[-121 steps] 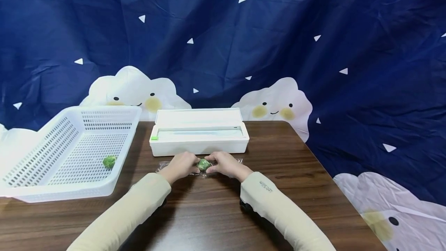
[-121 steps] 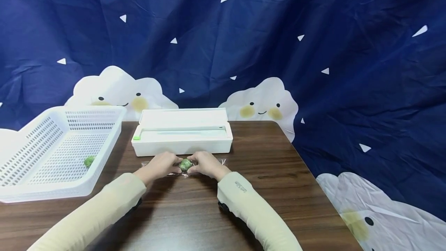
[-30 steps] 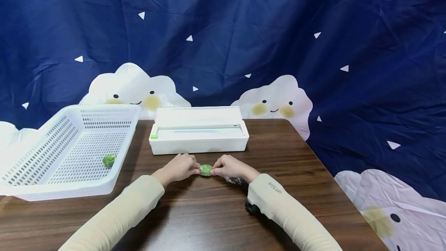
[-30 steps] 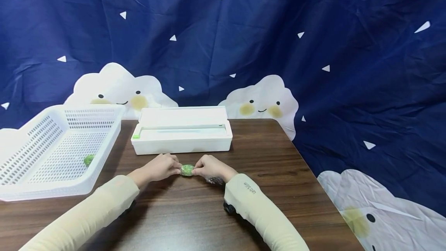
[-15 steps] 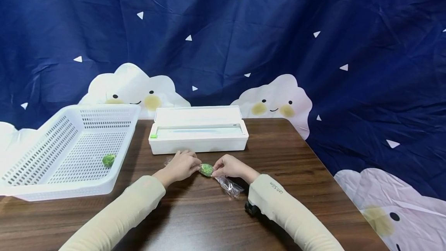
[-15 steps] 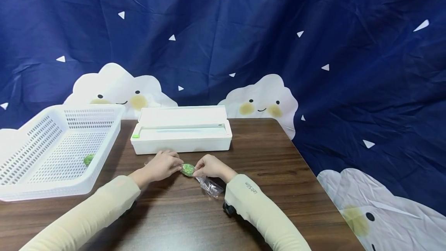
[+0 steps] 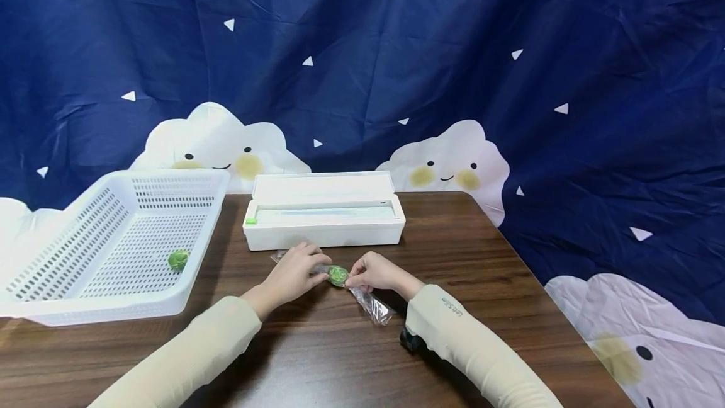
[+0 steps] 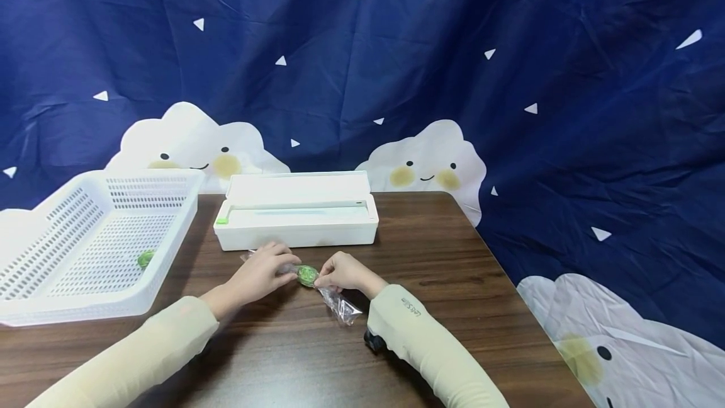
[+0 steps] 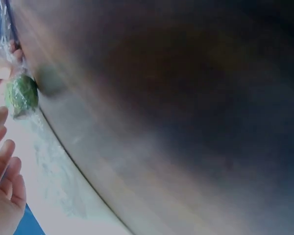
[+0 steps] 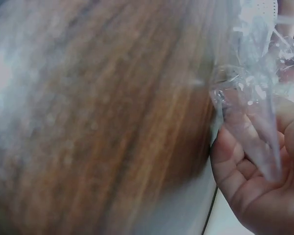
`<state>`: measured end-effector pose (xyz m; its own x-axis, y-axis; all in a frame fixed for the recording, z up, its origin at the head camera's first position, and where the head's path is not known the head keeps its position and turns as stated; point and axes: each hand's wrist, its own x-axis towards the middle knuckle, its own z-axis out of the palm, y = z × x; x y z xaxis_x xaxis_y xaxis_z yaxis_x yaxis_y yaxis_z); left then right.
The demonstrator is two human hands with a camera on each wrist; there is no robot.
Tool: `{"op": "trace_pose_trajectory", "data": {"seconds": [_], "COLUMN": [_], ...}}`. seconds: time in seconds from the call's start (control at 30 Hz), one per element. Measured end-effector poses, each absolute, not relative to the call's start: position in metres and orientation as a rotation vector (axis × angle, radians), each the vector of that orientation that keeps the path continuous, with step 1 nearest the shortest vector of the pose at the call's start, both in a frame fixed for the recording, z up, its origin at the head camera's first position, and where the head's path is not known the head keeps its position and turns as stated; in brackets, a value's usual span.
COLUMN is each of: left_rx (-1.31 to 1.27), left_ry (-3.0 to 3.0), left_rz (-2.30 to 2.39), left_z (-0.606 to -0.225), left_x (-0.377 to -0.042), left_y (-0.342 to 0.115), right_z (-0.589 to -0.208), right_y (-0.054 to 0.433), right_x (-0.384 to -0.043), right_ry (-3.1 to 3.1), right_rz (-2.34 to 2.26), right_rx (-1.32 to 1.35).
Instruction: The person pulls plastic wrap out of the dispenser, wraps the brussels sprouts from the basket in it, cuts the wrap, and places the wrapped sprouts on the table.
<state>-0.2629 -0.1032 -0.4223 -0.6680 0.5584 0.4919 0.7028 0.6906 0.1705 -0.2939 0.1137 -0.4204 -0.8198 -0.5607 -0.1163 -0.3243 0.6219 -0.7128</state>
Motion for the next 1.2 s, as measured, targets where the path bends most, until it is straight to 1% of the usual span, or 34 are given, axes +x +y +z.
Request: {"op": "trace_pose_trajectory", "data": {"seconds": [0.23, 0.5, 0.77, 0.97, 1.1, 1.2], "left_rx": [-0.839, -0.585, -0.489, -0.298, -0.158, -0.073], "left_ry": [-2.729, -2.924, -2.931, -2.833, -2.685, -2.61], "left_rz": [-0.73, -1.19, -1.368, -1.818, -2.158, -2.318], "left_z": [-0.426, -0.429, -0.427, -0.429, -0.43, -0.43], "left_x": [-0.257, -0.258, -0.258, -0.261, -0.264, -0.266], "left_y": [-0.106, -0.101, -0.093, -0.091, -0.09, -0.089], "right_z": [-0.419, -0.423, -0.424, -0.427, -0.425, -0.424], "right_y": [0.116, 0.118, 0.118, 0.118, 0.118, 0.116], "right_x": [-0.291, -0.289, -0.283, -0.282, -0.279, -0.276], "right_ry": [2.497, 2.397, 2.298, 2.196, 2.244, 2.308], "right_rz": [-1.032, -1.157, -1.264, -1.313, -1.26, -1.208], "right_rx": [-0.711, -0.614, -0.488, -0.443, -0.445, -0.473]}}
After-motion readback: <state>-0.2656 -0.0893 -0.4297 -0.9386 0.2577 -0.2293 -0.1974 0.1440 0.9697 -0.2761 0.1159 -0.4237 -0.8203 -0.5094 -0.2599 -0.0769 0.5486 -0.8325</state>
